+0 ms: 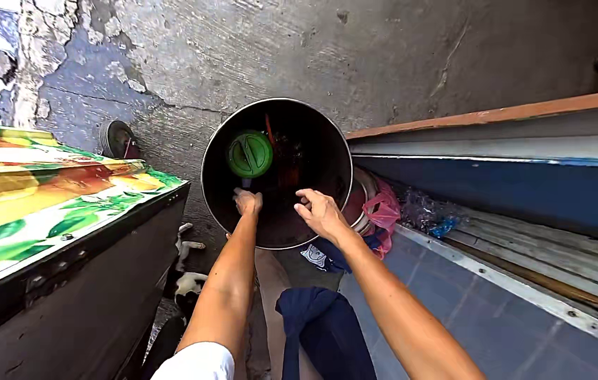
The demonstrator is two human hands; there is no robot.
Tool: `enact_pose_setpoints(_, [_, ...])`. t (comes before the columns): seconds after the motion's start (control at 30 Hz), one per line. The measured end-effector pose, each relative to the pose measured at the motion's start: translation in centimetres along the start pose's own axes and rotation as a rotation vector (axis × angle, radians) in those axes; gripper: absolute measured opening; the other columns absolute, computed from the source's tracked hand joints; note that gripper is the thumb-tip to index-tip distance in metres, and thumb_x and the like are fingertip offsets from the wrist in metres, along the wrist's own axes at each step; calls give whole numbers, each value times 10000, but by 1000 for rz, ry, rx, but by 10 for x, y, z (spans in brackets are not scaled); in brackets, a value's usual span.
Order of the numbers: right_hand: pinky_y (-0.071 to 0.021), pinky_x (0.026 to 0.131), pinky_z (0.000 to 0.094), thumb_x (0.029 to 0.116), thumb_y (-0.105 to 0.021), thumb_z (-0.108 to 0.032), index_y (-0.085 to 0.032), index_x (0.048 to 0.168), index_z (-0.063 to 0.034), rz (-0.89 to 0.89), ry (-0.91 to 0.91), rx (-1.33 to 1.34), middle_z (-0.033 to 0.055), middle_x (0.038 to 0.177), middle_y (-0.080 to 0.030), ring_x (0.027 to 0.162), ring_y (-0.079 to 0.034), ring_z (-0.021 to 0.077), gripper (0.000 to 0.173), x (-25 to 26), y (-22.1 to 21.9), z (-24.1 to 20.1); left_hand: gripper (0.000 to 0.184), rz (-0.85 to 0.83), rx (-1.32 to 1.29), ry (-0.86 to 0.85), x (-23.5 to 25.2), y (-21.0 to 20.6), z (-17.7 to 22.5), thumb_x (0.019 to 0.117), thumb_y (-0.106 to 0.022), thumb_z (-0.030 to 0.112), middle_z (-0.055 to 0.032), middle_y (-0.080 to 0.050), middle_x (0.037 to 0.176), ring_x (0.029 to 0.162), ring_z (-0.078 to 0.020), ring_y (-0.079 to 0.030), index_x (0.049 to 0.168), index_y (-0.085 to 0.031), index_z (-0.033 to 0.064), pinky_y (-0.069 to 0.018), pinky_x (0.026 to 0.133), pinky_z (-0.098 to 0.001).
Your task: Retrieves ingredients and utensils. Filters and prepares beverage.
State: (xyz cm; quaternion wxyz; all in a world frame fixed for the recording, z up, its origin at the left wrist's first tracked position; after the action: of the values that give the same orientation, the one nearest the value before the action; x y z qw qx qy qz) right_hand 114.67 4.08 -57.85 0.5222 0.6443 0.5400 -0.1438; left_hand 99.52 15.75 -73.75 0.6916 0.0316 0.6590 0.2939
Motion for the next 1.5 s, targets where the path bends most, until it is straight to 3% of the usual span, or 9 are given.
enact_pose_setpoints(0.1, [-541, 968, 490, 1031, -607, -294, -626, 1380, -119, -67, -9, -20, 143, 1234, -680, 1072, -685, 279, 391, 0, -4, -12, 951, -40, -99, -69, 33, -4, -4, 887, -786, 260, -317, -400, 1538, 1402, -473, -440, 1622, -211, 72, -401, 1131, -608])
enact_pose_setpoints(0.23, [-527, 996, 450, 1041, -572, -328, -612, 1401, -115, -155, -2, -41, 139, 1254, -676, 1093, -678, 257, 421, 1, -13, -19, 524, -168, -219, -123, 54, -5, 2, 1031, -625, 308, -282, -553, 1413, 1335, -435, -521, 1455, -498, 26, -413, 1095, -625])
enact_pose_setpoints(0.47, [-574, 889, 506, 1030, -615, -316, -635, 1337, -35, 227, 122, -11, 160, 1102, -725, 976, -713, 306, 417, 37, 10, -66, 440, -145, -238, -298, -37, 18, -3, 1043, -596, 324, -253, -641, 1286, 1219, -395, -615, 1375, -571, 37, -468, 1051, -599])
enact_pose_setpoints(0.6, [-536, 926, 580, 985, -640, -512, -644, 1220, 23, 104, -147, -236, 249, 1159, -686, 1114, -674, 404, 585, 54, 20, -95, 477, -172, -196, -394, -111, 32, -11, 1071, -526, 341, -234, -643, 1300, 1250, -347, -614, 1414, -524, 9, -459, 1092, -534])
enact_pose_setpoints(1.03, [-500, 974, 510, 1039, -544, -421, -667, 1135, -1, 110, -243, -270, 209, 1117, -704, 1141, -665, 341, 449, 4, 28, -71, 518, -280, 60, -466, -149, 30, -16, 1093, -467, 384, -269, -613, 1319, 1226, -392, -624, 1424, -484, -14, -483, 1059, -530])
enact_pose_setpoints(1.1, [-493, 982, 516, 1045, -533, -424, -668, 1137, 4, 123, -262, -259, 213, 1135, -700, 1155, -660, 343, 458, -1, 39, -68, 539, -314, 173, -490, -162, 41, -4, 1090, -472, 395, -293, -533, 1415, 1301, -416, -568, 1449, -457, -6, -472, 1078, -538])
enact_pose_setpoints(1.2, [-501, 977, 517, 1048, -505, -431, -658, 1167, -4, 112, -271, -283, 199, 1147, -702, 1154, -665, 331, 468, -13, 46, -75, 529, -222, 175, -577, -172, 46, -1, 1079, -491, 341, -318, -180, 1649, 1554, -406, -203, 1386, -510, -90, -287, 1241, -432])
enact_pose_setpoints(1.37, [-504, 967, 512, 1044, -517, -416, -644, 1178, -5, 169, -206, -278, 196, 1108, -711, 1127, -677, 328, 451, -53, 59, -119, 464, -182, 41, -442, -184, 56, -7, 1105, -418, 304, -254, -594, 1361, 1297, -352, -586, 1394, -495, -50, -461, 1103, -489])
enact_pose_setpoints(1.5, [-552, 864, 507, 1028, -574, -409, -661, 1103, -6, 177, -158, -140, 183, 1001, -707, 922, -713, 305, 419, -93, 114, -135, 506, -180, -101, -419, -188, 74, -21, 1100, -446, 362, -278, -633, 1276, 1245, -377, -612, 1358, -525, -66, -457, 1093, -512])
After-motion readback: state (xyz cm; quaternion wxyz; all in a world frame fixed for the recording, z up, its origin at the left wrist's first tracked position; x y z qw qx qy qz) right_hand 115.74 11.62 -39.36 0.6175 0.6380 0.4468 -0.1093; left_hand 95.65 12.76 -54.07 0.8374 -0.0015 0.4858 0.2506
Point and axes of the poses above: each hand's wrist, its own x-axis towards the middle knuckle, its own y-axis out of the back of the hand, z = x × y, the point moved 4 cm from there along x, towards the middle knuckle
